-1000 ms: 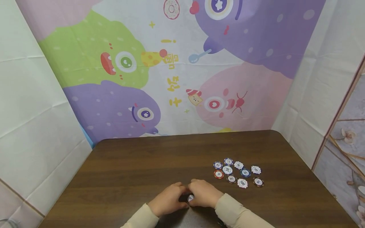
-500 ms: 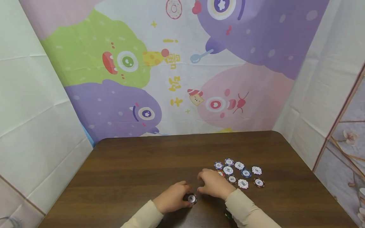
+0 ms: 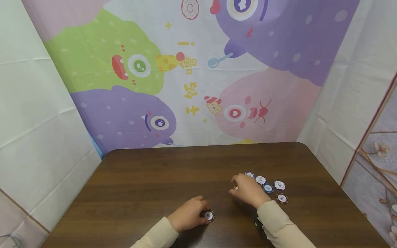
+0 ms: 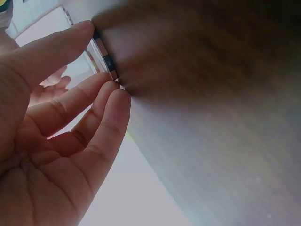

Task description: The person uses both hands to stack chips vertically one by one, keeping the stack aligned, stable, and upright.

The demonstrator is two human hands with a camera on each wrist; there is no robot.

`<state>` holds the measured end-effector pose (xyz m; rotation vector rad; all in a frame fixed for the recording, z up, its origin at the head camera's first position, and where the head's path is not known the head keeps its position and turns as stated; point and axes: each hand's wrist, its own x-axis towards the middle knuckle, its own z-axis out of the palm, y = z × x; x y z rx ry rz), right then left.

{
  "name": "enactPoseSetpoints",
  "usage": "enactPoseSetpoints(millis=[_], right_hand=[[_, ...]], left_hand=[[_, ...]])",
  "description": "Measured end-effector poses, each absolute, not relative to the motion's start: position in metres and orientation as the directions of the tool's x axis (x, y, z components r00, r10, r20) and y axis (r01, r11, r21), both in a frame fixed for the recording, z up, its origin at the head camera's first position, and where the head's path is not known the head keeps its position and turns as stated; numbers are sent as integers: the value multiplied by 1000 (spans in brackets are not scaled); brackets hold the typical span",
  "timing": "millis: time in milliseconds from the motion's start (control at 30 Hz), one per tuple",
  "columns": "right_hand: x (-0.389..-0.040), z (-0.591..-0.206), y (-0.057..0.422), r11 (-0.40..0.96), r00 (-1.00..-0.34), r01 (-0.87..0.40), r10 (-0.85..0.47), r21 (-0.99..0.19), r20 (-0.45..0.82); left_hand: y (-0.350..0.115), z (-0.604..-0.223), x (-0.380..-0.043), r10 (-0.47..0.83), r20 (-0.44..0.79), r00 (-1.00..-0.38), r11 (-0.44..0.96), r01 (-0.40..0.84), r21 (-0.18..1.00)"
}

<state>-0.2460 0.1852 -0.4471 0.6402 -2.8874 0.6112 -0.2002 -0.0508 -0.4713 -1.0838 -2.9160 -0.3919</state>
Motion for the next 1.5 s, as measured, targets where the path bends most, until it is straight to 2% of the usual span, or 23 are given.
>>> enactPoseSetpoints(millis=[333,767,967,1200,1500], right_hand=[[-257,-458,201,882,-943,-334,-308,-332,128],[-262,-462,203,901,-944,-324,-327,-288,41],[-263,-461,201,913,-945,-323,-326,-249,33],[-263,-461,198,904,-943,-326,-331,-277,32],[-268,-463,197,903,-936,-350,-348,-250,54]], left_hand=[[-54,-472,-200,633,67,-772,733,624,271],[-57,-472,-200,615,73,-785,749,610,257],[-58,-473,-201,612,62,-788,754,606,253],[-58,-473,-201,614,74,-786,752,611,247],[-59,-473,-201,609,72,-790,754,604,258]])
